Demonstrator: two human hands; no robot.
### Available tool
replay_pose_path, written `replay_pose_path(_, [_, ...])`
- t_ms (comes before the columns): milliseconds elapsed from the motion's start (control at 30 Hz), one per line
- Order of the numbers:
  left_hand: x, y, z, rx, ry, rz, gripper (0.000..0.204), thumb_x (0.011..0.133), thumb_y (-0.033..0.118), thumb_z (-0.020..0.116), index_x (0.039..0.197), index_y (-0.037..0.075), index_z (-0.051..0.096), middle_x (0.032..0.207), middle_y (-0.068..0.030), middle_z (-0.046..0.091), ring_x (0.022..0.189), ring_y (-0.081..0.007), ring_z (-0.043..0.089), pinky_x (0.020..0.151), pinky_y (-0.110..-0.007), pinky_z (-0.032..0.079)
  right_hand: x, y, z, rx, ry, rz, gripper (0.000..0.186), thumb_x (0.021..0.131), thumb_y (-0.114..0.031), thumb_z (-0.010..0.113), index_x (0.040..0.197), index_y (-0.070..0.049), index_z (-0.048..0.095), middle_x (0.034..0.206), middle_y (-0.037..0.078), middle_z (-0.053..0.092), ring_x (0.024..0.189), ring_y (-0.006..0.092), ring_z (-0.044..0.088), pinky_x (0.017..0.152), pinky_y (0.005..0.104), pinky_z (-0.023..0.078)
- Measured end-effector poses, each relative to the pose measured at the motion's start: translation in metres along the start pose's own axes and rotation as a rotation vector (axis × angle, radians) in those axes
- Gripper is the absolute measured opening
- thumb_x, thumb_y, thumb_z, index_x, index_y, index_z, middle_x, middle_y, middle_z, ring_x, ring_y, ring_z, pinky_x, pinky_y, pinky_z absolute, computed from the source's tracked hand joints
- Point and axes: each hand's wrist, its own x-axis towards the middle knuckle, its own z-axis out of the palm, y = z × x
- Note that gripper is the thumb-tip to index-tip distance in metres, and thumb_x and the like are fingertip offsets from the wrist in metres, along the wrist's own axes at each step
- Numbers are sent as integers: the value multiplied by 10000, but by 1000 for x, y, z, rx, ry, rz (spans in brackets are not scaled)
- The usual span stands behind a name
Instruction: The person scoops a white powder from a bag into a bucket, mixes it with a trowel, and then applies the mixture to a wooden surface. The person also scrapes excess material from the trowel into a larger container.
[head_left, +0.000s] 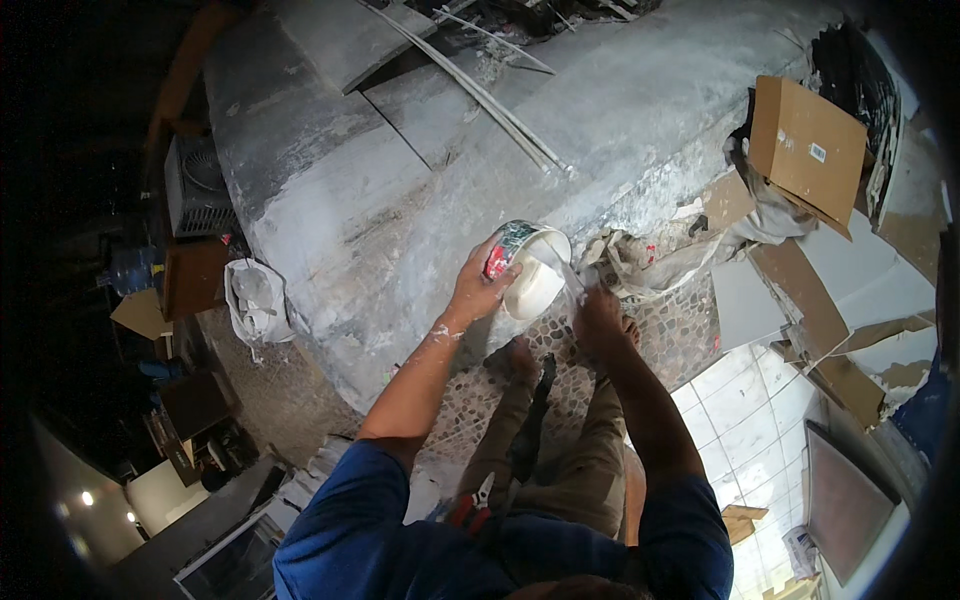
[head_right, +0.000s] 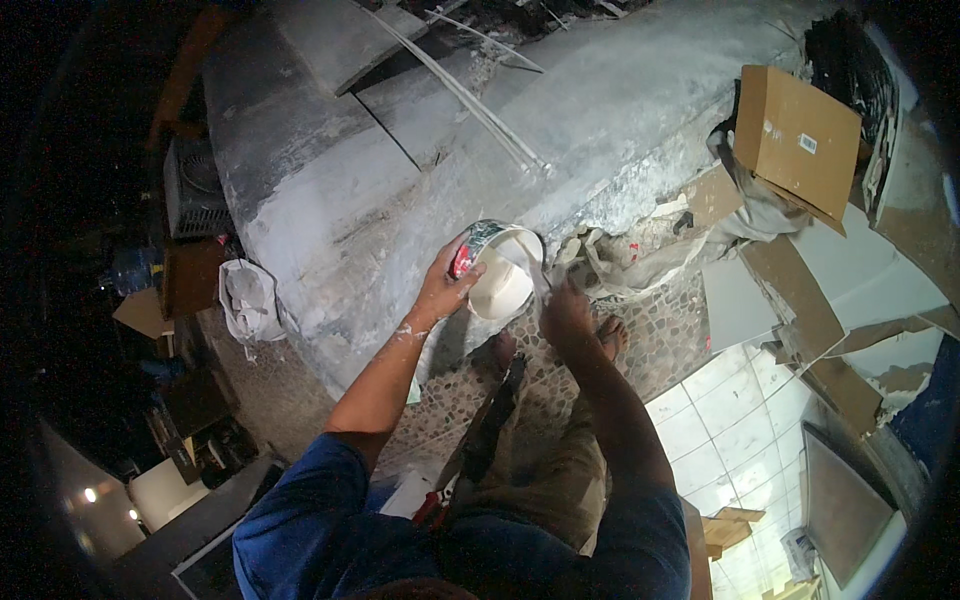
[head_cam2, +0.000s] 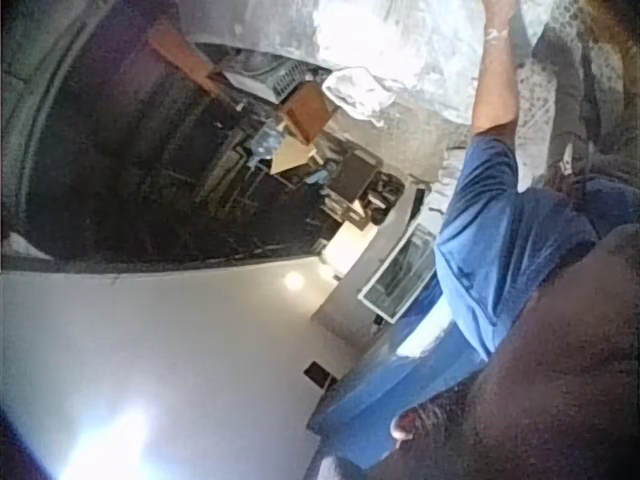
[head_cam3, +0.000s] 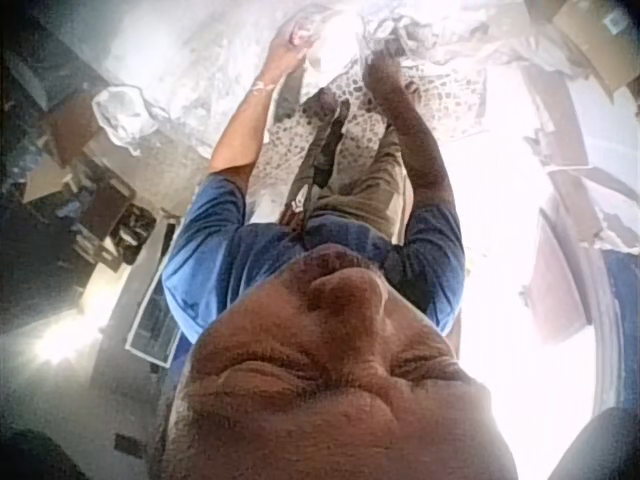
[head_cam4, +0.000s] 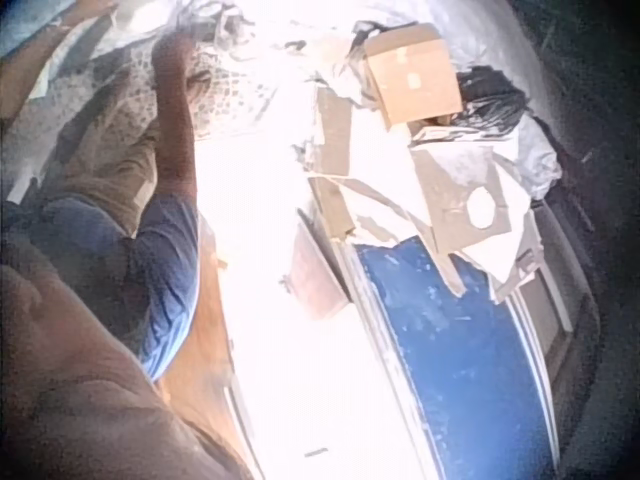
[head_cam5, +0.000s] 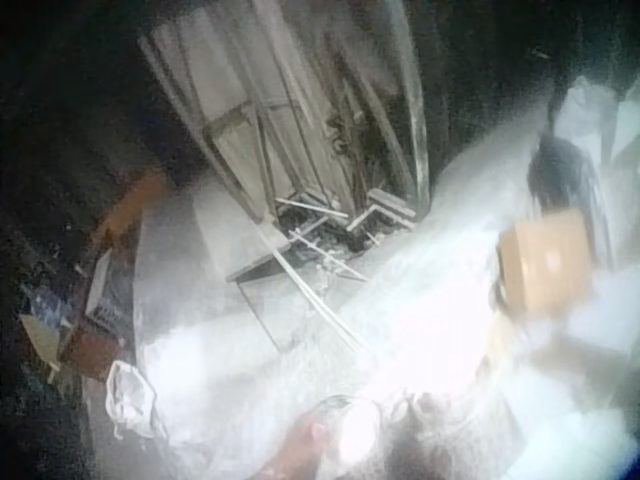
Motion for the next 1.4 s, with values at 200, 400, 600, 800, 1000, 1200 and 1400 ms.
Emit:
replay_pose_path(200, [2,11,-10,-160,-69,-75,712,874,135,727,1477,28,364,1356,-114,478,1216,-172,493,1025,-286,398,25,1,19,-171,-294,-15,230,808,-186,589,951,-50,709,865,140,657,849,327,650,770,452,518])
replay_pose_path(400, [-3,4,-8,-67,-72,79,731,872,128,726,1484,18,342,1381,-124,451,1264,-193,463,1048,-292,384,-22,-6,21,-49,-320,14,292,775,-193,628,1001,-14,677,883,172,662,826,340,653,767,437,519])
replay_pose_path(600, [-7,4,-8,-94,-67,49,760,854,183,751,1481,25,350,1391,-147,432,1273,-216,460,1051,-297,398,-10,-16,-2,174,-238,228,225,780,-184,635,918,-12,678,888,185,659,801,351,665,707,425,532])
replay_pose_path(800, [-7,10,-3,-113,-78,39,758,860,139,743,1486,15,334,1393,-135,439,1279,-207,449,1076,-305,359,-28,2,57,40,-43,57,214,795,-213,634,840,-6,662,827,201,632,750,394,631,672,467,514])
replay_pose_path(1000, [-7,0,-5,-93,-66,32,749,867,143,737,1486,16,336,1388,-132,442,1269,-201,454,1064,-297,362,-24,-3,33,323,63,-43,137,779,-145,612,766,-18,663,761,207,621,724,384,626,642,469,499])
replay_pose_path(1200, [6,8,-5,-136,-94,18,749,841,180,764,1462,11,381,1370,-152,442,1253,-217,478,1043,-296,405,41,2,-17,-60,-176,-11,105,762,-125,613,736,-51,683,757,174,660,748,340,666,655,450,514])
replay_pose_path(1400, [6,0,-4,-109,-72,25,747,842,194,767,1458,9,387,1374,-152,443,1251,-212,481,1040,-296,408,10,8,16,-16,-193,19,131,765,-126,615,809,-37,701,763,182,657,739,356,666,651,449,529])
